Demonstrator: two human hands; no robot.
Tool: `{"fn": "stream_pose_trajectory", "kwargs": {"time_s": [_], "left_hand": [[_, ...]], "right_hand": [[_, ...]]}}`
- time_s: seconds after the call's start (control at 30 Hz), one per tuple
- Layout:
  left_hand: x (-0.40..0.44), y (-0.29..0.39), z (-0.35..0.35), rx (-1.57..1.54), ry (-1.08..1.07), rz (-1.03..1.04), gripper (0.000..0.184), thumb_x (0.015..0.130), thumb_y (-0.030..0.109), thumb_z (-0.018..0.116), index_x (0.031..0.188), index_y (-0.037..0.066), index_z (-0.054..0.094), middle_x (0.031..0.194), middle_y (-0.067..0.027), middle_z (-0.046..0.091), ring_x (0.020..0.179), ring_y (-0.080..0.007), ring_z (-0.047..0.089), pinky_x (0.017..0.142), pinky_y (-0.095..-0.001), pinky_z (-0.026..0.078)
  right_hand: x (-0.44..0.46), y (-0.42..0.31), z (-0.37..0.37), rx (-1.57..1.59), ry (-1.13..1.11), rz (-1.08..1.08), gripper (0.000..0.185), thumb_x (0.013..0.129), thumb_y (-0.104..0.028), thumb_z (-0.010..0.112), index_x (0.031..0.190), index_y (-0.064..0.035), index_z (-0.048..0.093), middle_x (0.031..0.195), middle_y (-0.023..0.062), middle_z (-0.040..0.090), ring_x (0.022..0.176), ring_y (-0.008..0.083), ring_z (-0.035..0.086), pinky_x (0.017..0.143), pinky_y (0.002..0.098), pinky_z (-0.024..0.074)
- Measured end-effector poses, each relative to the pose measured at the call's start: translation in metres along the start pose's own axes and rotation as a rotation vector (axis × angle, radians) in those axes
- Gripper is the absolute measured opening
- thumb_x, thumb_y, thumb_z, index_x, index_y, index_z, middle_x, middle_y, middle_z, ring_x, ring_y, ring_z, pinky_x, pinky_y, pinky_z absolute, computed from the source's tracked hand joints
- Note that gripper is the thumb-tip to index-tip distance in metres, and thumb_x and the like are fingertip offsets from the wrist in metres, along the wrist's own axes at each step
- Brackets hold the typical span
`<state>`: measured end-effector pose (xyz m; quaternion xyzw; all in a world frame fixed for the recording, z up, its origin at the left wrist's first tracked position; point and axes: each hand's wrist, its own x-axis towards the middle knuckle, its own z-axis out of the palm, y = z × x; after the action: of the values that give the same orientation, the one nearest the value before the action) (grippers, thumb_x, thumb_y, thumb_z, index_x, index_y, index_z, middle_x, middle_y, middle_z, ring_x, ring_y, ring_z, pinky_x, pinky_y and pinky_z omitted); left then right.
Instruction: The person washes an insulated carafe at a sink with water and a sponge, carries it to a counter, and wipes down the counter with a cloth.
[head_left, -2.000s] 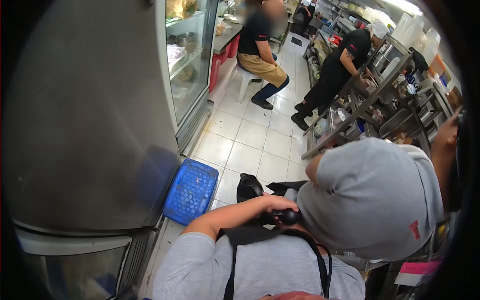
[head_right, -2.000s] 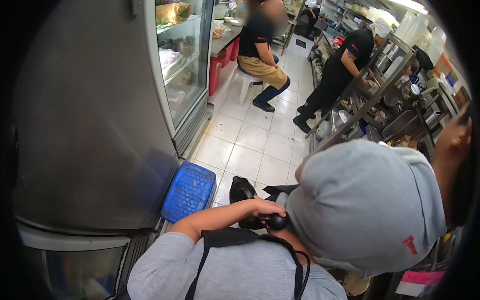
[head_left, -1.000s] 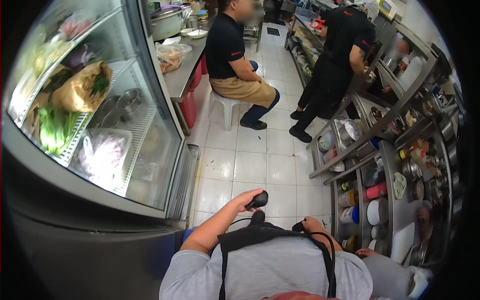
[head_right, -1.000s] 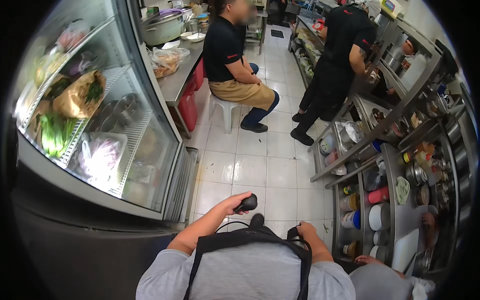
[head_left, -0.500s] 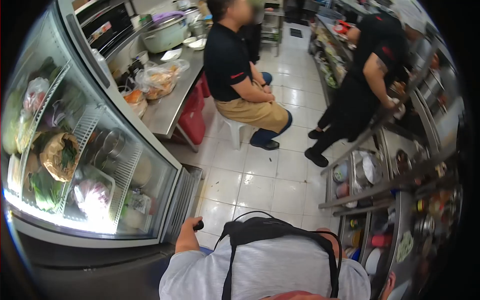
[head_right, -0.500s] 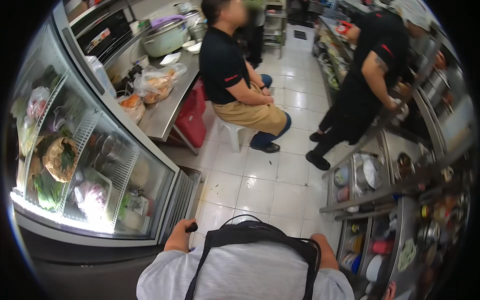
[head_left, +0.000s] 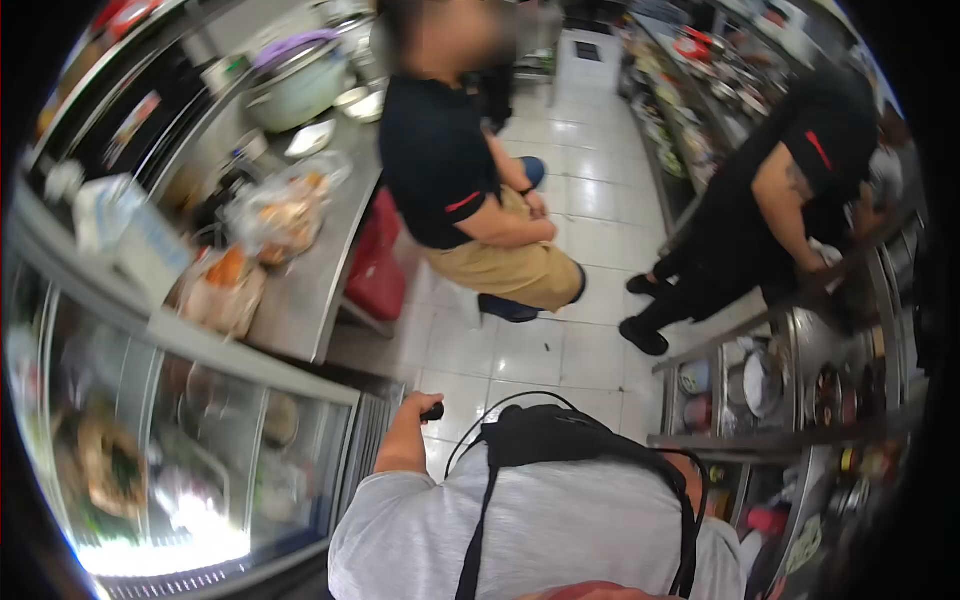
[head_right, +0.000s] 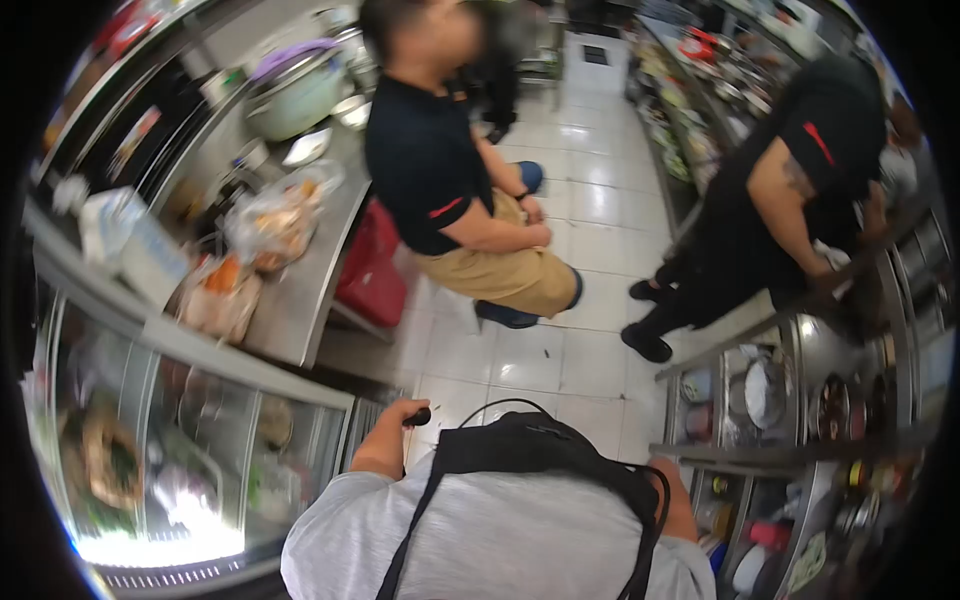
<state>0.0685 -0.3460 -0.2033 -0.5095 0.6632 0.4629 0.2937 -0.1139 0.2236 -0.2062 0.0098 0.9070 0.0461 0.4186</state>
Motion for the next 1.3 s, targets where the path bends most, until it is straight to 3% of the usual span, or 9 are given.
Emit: {"fn": "stream_pose_trajectory", "kwargs": {"time_s": [0.27, 0.33, 0.4, 0.53, 0.7, 0.83, 1.1, 1.17, 1.3], "left_hand": [[0.017, 0.234, 0.017, -0.025, -0.167, 0.440, 0.045, 0.070, 0.041, 0.063, 0.082, -0.002, 0.055, 0.060, -0.0109, 0.054, 0.041, -0.0168, 0.050, 0.034, -0.0291, 0.038], [0.026, 0.274, 0.033, -0.054, -0.224, 0.512, 0.047, 0.071, 0.041, 0.063, 0.087, -0.002, 0.053, 0.062, -0.0101, 0.054, 0.043, -0.0162, 0.051, 0.034, -0.0283, 0.039], [0.033, 0.308, 0.048, -0.045, -0.213, 0.574, 0.052, 0.072, 0.042, 0.062, 0.098, -0.001, 0.049, 0.066, -0.0100, 0.055, 0.044, -0.0158, 0.052, 0.035, -0.0271, 0.040], [0.038, 0.371, 0.072, -0.112, -0.214, 0.549, 0.057, 0.073, 0.042, 0.061, 0.105, -0.002, 0.044, 0.069, -0.0116, 0.056, 0.045, -0.0163, 0.053, 0.036, -0.0266, 0.041], [0.037, 0.435, 0.098, -0.483, -0.170, 0.478, 0.046, 0.077, 0.042, 0.057, 0.099, 0.003, 0.044, 0.064, -0.0078, 0.053, 0.044, -0.0160, 0.052, 0.036, -0.0251, 0.042], [0.050, 0.460, 0.102, -0.701, -0.271, 0.524, 0.037, 0.079, 0.040, 0.055, 0.094, 0.008, 0.044, 0.063, -0.0056, 0.051, 0.044, -0.0156, 0.052, 0.035, -0.0239, 0.041], [0.082, 0.526, 0.064, -0.634, -0.105, 0.432, 0.046, 0.075, 0.041, 0.061, 0.100, 0.007, 0.042, 0.071, -0.0070, 0.055, 0.048, -0.0140, 0.054, 0.034, -0.0234, 0.038], [0.112, 0.546, 0.052, -0.633, -0.346, 0.558, 0.045, 0.076, 0.041, 0.060, 0.101, 0.007, 0.043, 0.072, -0.0058, 0.055, 0.049, -0.0124, 0.053, 0.035, -0.0233, 0.038], [0.107, 0.604, 0.048, -0.679, -0.148, 0.505, 0.035, 0.080, 0.036, 0.056, 0.096, 0.007, 0.045, 0.070, -0.0045, 0.052, 0.047, -0.0104, 0.049, 0.036, -0.0212, 0.037]], "right_hand": [[0.073, -0.031, -0.070, 0.420, 0.338, 0.026, 0.030, 0.063, -0.012, 0.055, 0.090, 0.0009, 0.059, 0.090, 0.0222, 0.059, 0.088, 0.0360, 0.056, 0.076, 0.0409, 0.0456], [0.064, -0.058, -0.121, 0.562, 0.330, -0.018, 0.030, 0.062, -0.013, 0.056, 0.090, -0.0012, 0.060, 0.088, 0.0222, 0.059, 0.084, 0.0364, 0.057, 0.074, 0.0406, 0.0459], [0.070, -0.080, -0.176, 0.737, 0.218, -0.081, 0.025, 0.059, -0.011, 0.061, 0.081, -0.0017, 0.058, 0.068, 0.0160, 0.059, 0.061, 0.0238, 0.061, 0.053, 0.0349, 0.0477], [0.139, -0.090, -0.242, 0.661, 0.162, -0.248, 0.024, 0.060, -0.011, 0.064, 0.082, -0.0023, 0.057, 0.065, 0.0104, 0.058, 0.055, 0.0175, 0.057, 0.046, 0.0297, 0.0447], [0.156, -0.133, -0.348, 0.876, -0.128, -0.443, 0.028, 0.068, -0.012, 0.062, 0.091, -0.0024, 0.051, 0.061, 0.0056, 0.054, 0.050, 0.0133, 0.052, 0.043, 0.0265, 0.0416], [0.177, -0.177, -0.414, 0.912, -0.102, -0.519, 0.019, 0.070, -0.016, 0.061, 0.075, -0.0039, 0.048, 0.054, 0.0021, 0.049, 0.042, 0.0093, 0.045, 0.035, 0.0229, 0.0331], [0.223, -0.262, -0.510, 0.641, -0.153, -0.645, 0.026, 0.072, -0.029, 0.062, 0.075, -0.0043, 0.054, 0.049, 0.0013, 0.048, 0.042, 0.0095, 0.046, 0.038, 0.0234, 0.0346], [0.241, -0.277, -0.520, 0.509, -0.065, -0.742, 0.034, 0.069, -0.034, 0.063, 0.077, -0.0014, 0.057, 0.051, 0.0056, 0.051, 0.043, 0.0135, 0.048, 0.043, 0.0274, 0.0394], [0.255, -0.305, -0.557, 0.106, 0.172, -0.941, 0.041, 0.064, -0.042, 0.061, 0.078, -0.0042, 0.060, 0.061, 0.0128, 0.057, 0.057, 0.0250, 0.056, 0.056, 0.0353, 0.0441]]}}
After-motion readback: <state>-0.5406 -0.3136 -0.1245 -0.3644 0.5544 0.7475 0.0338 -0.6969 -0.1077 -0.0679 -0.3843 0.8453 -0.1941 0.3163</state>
